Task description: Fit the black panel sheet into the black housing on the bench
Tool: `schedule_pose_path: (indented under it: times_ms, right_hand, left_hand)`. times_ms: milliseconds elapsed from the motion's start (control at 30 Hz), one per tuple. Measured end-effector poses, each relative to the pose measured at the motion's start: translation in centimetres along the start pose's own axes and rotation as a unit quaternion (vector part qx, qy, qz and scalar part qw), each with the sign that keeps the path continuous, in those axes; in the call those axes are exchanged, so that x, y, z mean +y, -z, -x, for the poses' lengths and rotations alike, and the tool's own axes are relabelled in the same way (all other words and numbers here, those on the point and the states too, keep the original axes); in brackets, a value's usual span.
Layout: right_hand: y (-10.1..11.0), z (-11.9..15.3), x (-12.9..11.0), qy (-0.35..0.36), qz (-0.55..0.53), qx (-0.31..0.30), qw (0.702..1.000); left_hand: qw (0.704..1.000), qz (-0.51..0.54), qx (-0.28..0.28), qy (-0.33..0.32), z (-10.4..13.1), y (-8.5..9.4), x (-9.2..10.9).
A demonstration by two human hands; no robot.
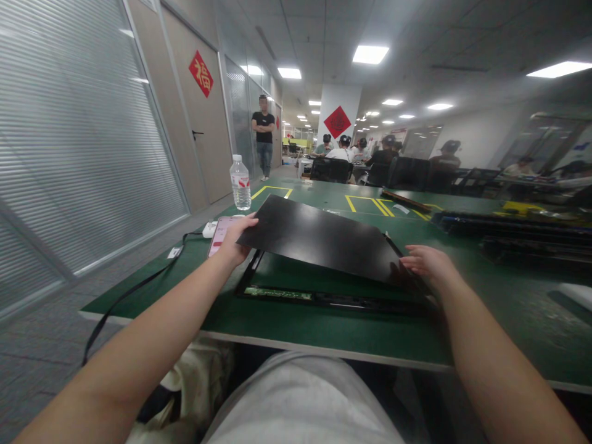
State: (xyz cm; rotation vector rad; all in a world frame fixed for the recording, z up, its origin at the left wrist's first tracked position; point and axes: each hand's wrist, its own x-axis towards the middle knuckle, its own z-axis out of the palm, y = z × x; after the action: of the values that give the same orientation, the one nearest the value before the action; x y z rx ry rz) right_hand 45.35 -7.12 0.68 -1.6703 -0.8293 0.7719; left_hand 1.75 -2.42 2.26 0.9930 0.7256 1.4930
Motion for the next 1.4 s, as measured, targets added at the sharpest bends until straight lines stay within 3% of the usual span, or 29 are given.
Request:
schedule_pose_path:
  times_ms: [300, 533, 1400]
  right_hand:
    - [0.2, -0.4, 0.4, 0.028, 0.054, 0.039, 0.997]
    - [0.0, -0.4, 0.5, 0.033, 0.065, 0.045, 0.996]
    - [0.1, -0.7, 1.0, 0.038, 0.116, 0.038, 0.992]
  left_hand:
    - [0.997, -0.063, -0.006, -0.043, 0.0, 0.1, -0.4]
    - [0.996, -0.067, 0.024, -0.050, 0.0, 0.0, -0.4]
    - [0.998, -0.058, 0.018, -0.023, -0.5, 0.7, -0.7]
